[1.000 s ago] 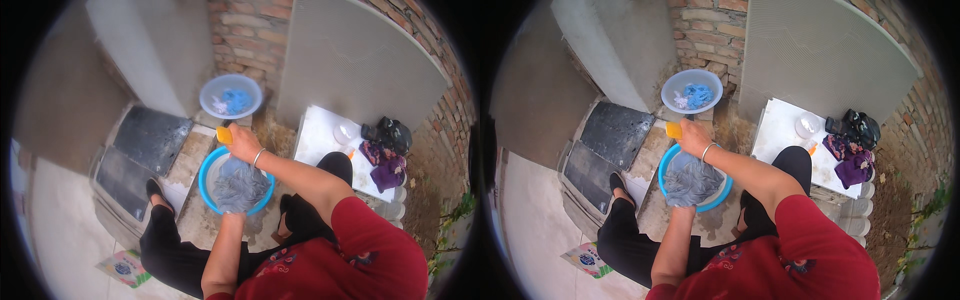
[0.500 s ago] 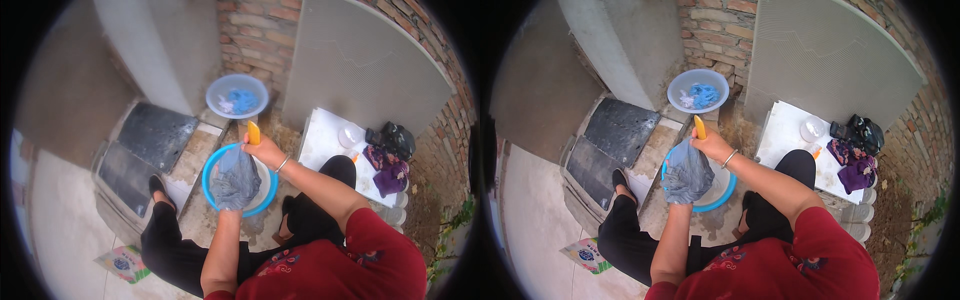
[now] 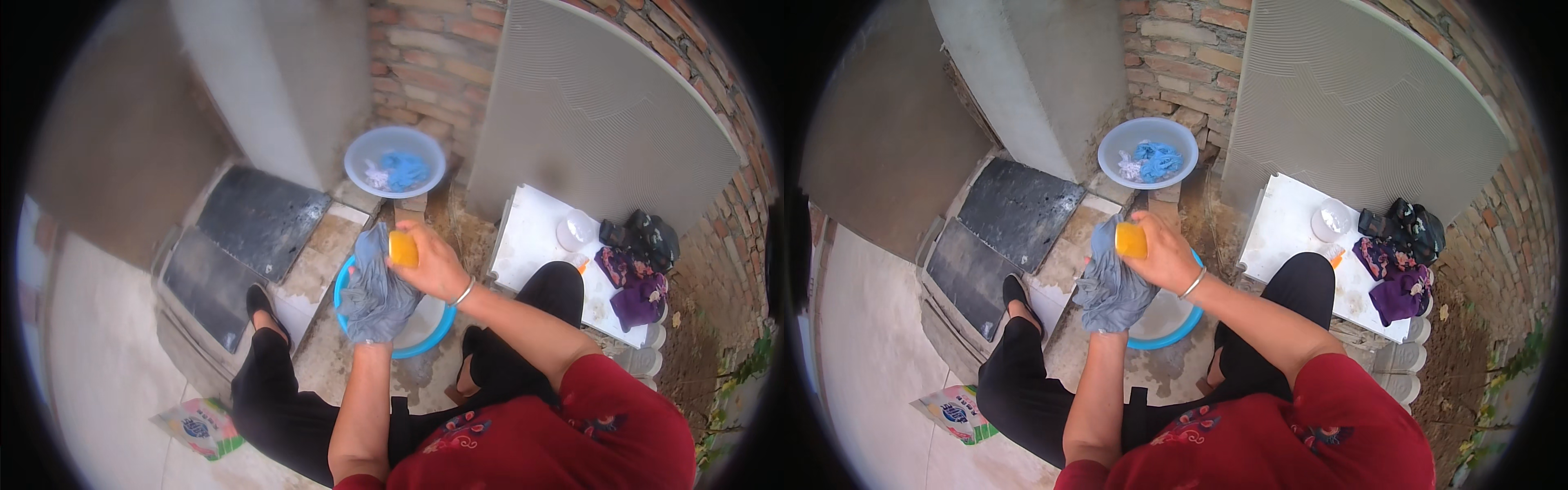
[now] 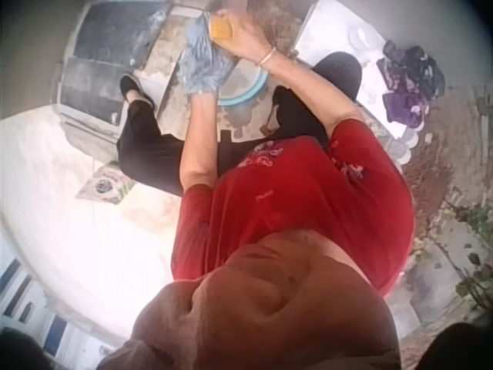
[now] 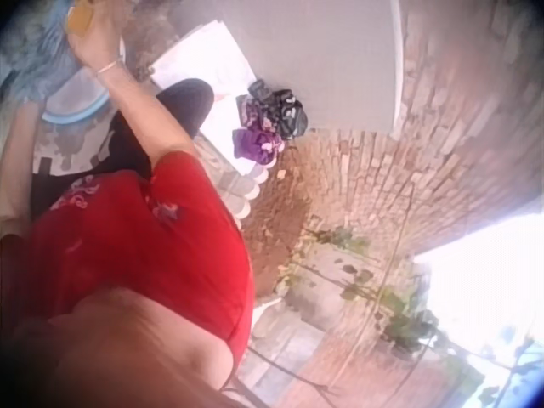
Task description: The person washes clothes in a basin, rubbing a garment by hand and applying a bar of soap. They scrub the fabric against itself in the water and then lift it.
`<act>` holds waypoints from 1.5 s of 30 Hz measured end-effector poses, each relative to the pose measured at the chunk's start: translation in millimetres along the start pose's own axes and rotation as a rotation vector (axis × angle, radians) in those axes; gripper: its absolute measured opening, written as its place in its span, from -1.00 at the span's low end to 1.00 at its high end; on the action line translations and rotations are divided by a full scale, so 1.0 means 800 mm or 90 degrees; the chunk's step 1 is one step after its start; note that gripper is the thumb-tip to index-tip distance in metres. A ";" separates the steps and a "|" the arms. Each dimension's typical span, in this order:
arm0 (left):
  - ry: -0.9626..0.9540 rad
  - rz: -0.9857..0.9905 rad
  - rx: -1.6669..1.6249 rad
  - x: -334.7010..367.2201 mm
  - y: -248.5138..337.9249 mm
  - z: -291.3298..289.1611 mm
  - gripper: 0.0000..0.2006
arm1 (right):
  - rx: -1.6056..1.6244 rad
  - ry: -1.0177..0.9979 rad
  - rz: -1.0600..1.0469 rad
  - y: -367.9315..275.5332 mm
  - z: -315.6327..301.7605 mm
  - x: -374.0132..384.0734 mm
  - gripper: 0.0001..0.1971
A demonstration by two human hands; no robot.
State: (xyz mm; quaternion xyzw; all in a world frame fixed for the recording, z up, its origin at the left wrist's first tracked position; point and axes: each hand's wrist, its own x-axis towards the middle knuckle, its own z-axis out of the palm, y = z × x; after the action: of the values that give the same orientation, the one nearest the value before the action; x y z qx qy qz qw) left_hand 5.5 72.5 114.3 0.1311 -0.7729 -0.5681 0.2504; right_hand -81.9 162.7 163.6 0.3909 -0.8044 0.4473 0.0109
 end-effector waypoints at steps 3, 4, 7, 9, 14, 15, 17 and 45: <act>-0.027 -0.136 -0.511 -0.009 -0.007 0.006 -0.53 | 0.028 -0.055 -0.030 -0.008 0.045 -0.052 -0.51; -0.018 -0.188 -0.658 -0.011 -0.004 0.011 -0.54 | -0.012 -0.009 -0.059 -0.008 0.053 -0.056 -0.49; 0.020 -0.292 -0.858 -0.009 -0.001 0.029 -0.55 | 0.051 0.042 0.004 0.009 0.066 -0.031 -0.50; 0.056 -0.327 -0.905 -0.016 -0.001 0.035 -0.56 | 0.075 0.060 0.036 0.018 0.064 -0.002 -0.53; 0.079 -0.308 -0.996 -0.019 -0.012 0.024 -0.59 | 0.099 0.013 -0.075 0.003 0.061 -0.020 -0.66; 0.079 -0.288 -1.008 -0.020 -0.018 0.018 -0.60 | 0.123 -0.053 -0.139 -0.010 0.063 -0.032 -0.68; 0.064 -0.262 -1.039 -0.021 -0.027 0.013 -0.61 | 0.164 -0.172 -0.264 -0.026 0.064 -0.046 -0.72; 0.138 -0.433 -0.886 -0.019 0.002 0.014 -0.58 | 0.161 -0.049 -0.139 -0.017 0.082 -0.039 -0.69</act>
State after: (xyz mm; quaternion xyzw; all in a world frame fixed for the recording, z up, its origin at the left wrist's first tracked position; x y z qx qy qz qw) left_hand 12.7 89.6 109.8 0.2282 -0.1274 -0.9517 0.1613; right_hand -30.2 130.2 122.7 0.4912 -0.6939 0.5261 -0.0204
